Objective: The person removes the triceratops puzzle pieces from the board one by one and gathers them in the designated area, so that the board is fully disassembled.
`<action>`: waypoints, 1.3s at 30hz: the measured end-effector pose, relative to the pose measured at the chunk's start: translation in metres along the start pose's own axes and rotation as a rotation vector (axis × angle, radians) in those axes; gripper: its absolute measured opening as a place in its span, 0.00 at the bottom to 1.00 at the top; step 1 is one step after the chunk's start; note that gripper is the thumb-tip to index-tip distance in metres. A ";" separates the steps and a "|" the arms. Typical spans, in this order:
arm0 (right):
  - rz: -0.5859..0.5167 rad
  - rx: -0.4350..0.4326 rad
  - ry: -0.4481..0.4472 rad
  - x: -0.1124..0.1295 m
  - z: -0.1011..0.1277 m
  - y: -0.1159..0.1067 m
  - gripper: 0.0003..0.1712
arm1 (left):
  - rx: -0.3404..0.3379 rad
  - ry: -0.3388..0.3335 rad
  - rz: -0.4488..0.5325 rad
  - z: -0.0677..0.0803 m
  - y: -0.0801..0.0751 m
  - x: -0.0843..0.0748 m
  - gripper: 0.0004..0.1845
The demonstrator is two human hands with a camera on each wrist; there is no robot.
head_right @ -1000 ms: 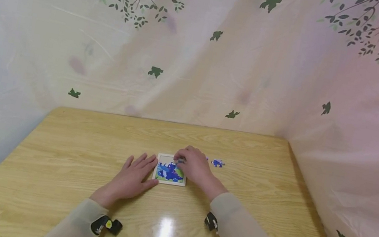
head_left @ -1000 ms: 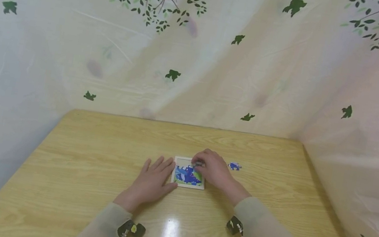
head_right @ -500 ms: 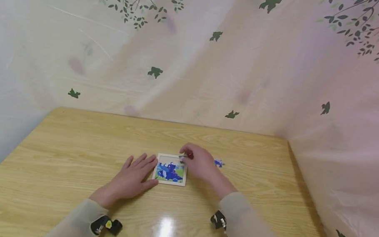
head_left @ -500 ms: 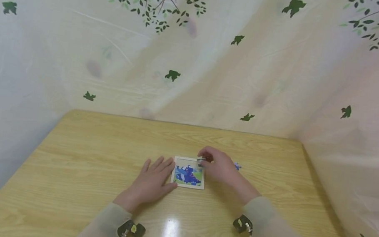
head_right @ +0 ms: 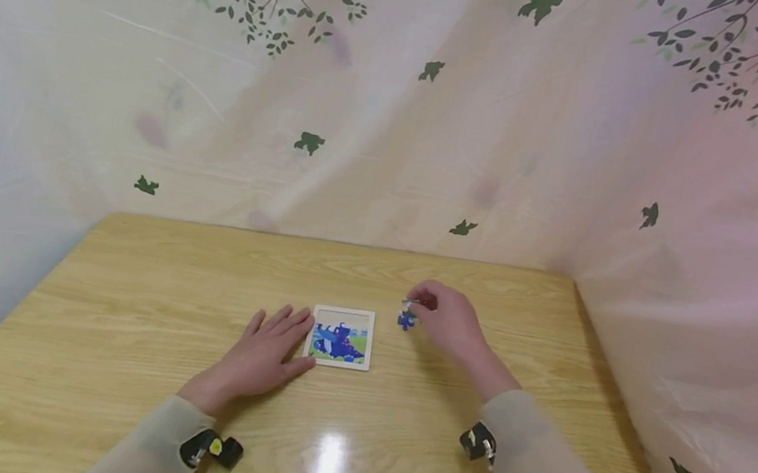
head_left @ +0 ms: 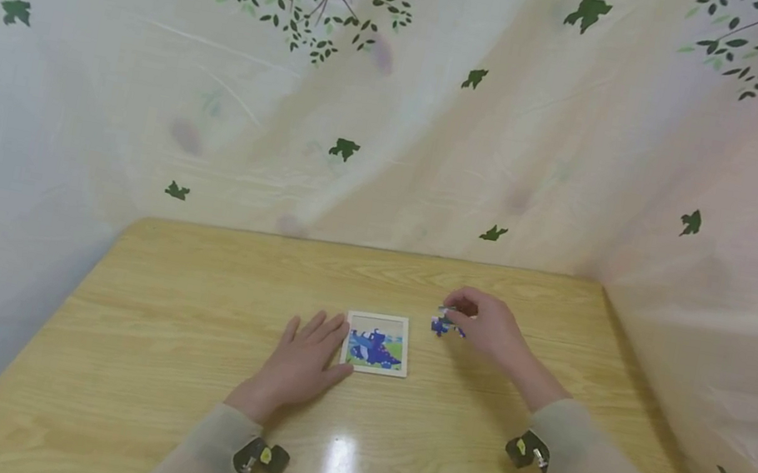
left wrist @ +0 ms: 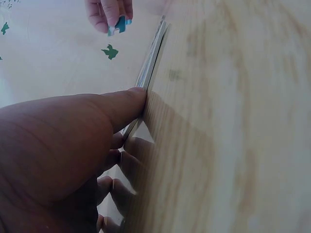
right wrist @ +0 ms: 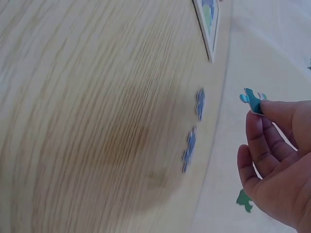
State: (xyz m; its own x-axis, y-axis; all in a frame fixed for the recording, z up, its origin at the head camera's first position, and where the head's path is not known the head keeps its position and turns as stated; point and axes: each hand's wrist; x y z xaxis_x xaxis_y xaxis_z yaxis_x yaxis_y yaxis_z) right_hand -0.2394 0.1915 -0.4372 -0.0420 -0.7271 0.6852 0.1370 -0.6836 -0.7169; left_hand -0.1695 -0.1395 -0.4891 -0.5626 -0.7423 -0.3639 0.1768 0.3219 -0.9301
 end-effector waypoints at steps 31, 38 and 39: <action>0.105 0.008 0.082 -0.069 -0.008 -0.044 0.09 | -0.008 -0.001 0.004 0.000 0.001 0.002 0.41; 0.154 -0.005 0.108 -0.075 -0.013 -0.040 0.09 | -0.002 -0.004 0.004 0.000 0.001 0.002 0.41; 0.160 -0.008 0.110 -0.075 -0.014 -0.040 0.09 | -0.002 -0.003 0.003 0.000 0.001 0.002 0.41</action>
State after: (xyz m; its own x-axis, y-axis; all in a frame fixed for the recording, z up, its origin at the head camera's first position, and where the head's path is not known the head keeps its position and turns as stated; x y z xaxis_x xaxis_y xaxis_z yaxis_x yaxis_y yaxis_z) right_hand -0.2554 0.2723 -0.4622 -0.1282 -0.8291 0.5443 0.1433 -0.5585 -0.8170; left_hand -0.1708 -0.1407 -0.4910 -0.5593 -0.7434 -0.3668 0.1766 0.3255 -0.9289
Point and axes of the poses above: each hand's wrist, its own z-axis away from the middle knuckle, its own y-axis out of the palm, x = y × z, and after that the axes turned 13 degrees about y, right-handed
